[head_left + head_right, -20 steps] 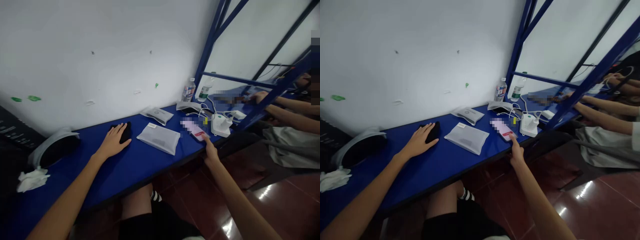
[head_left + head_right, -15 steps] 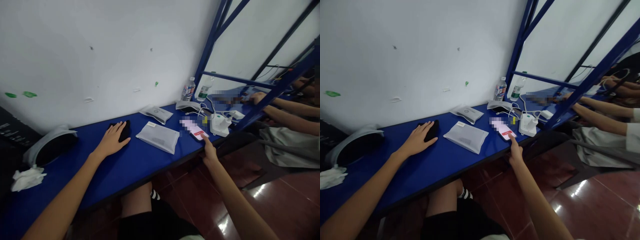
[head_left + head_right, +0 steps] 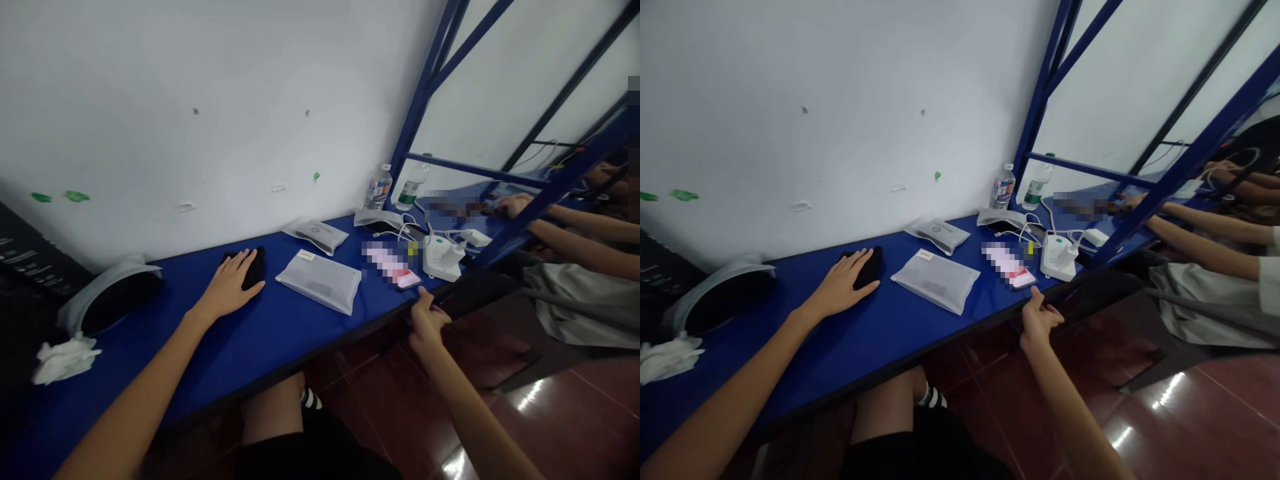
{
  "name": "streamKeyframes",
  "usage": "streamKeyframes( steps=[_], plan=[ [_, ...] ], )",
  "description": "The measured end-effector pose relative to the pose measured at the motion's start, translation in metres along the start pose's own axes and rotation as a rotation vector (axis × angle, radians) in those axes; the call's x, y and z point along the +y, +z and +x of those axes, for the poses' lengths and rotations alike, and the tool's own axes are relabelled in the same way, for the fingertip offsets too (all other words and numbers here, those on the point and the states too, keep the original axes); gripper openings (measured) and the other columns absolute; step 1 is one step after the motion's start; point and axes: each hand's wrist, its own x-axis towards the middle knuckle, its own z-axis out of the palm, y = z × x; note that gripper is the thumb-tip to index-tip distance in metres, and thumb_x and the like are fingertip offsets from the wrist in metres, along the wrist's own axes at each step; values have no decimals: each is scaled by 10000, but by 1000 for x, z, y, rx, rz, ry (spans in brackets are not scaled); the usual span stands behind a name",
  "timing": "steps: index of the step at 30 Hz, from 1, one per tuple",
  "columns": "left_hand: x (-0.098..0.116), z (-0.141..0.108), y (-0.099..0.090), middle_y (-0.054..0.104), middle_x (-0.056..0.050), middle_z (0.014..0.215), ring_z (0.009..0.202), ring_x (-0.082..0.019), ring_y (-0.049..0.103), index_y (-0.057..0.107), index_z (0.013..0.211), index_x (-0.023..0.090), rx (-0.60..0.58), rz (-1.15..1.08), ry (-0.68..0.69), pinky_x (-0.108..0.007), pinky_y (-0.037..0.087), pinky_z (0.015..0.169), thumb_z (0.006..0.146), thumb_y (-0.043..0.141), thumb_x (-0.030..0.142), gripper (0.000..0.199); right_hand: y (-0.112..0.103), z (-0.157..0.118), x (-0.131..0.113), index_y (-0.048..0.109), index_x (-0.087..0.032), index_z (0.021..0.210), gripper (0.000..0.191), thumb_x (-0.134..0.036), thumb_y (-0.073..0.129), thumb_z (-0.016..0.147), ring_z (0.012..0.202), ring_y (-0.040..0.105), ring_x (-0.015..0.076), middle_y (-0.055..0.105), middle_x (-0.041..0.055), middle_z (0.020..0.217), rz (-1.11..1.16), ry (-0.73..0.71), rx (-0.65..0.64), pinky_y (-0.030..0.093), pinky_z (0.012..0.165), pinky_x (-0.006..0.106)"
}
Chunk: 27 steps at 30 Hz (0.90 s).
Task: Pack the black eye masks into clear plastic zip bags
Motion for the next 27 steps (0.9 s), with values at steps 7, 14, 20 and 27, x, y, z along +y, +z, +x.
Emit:
streamKeyframes(
  steps=[7, 14, 20, 27],
  plan=[
    [-3, -2, -8, 287, -115, 1748, 1622, -356, 260, 248, 1700, 250, -36, -73, 17, -579, 206, 1335, 990, 491, 713, 882, -6, -84, -11, 577, -226, 1013, 161, -371, 509, 1009, 1090, 638, 270, 653, 97, 1117, -141, -1066, -278, 471, 1003, 493],
    [-36, -9, -25, 218, -125, 1768, 1642, -395, 147, 267, 1687, 337, -109, -229, 88, -664, 64, 1317, 759, 759, 795, 1146, 66, -119, -70, 547, -172, 1458, 479, -398, 547, 1036, 1401, 502, 383, 503, 212, 1567, -957, -1301, -993, 433, 1105, 544],
    [-47, -11, -22, 271, -124, 1754, 1638, -379, 191, 287, 1679, 356, -121, -257, 2, -631, 251, 1293, 807, 746, 758, 1065, 137, -137, -125, 661, -91, 1337, 433, -282, 629, 950, 1230, 645, 422, 601, 286, 1438, -1372, -1280, -1273, 527, 982, 538],
    [-45, -12, -25, 341, -85, 1732, 1623, -362, 256, 389, 1639, 358, -121, -269, 2, -584, 308, 1292, 794, 745, 777, 1008, 214, -123, -142, 765, -162, 856, 201, -276, 608, 909, 784, 720, 198, 783, 72, 887, -1253, -1183, -1657, 516, 713, 281]
  ],
)
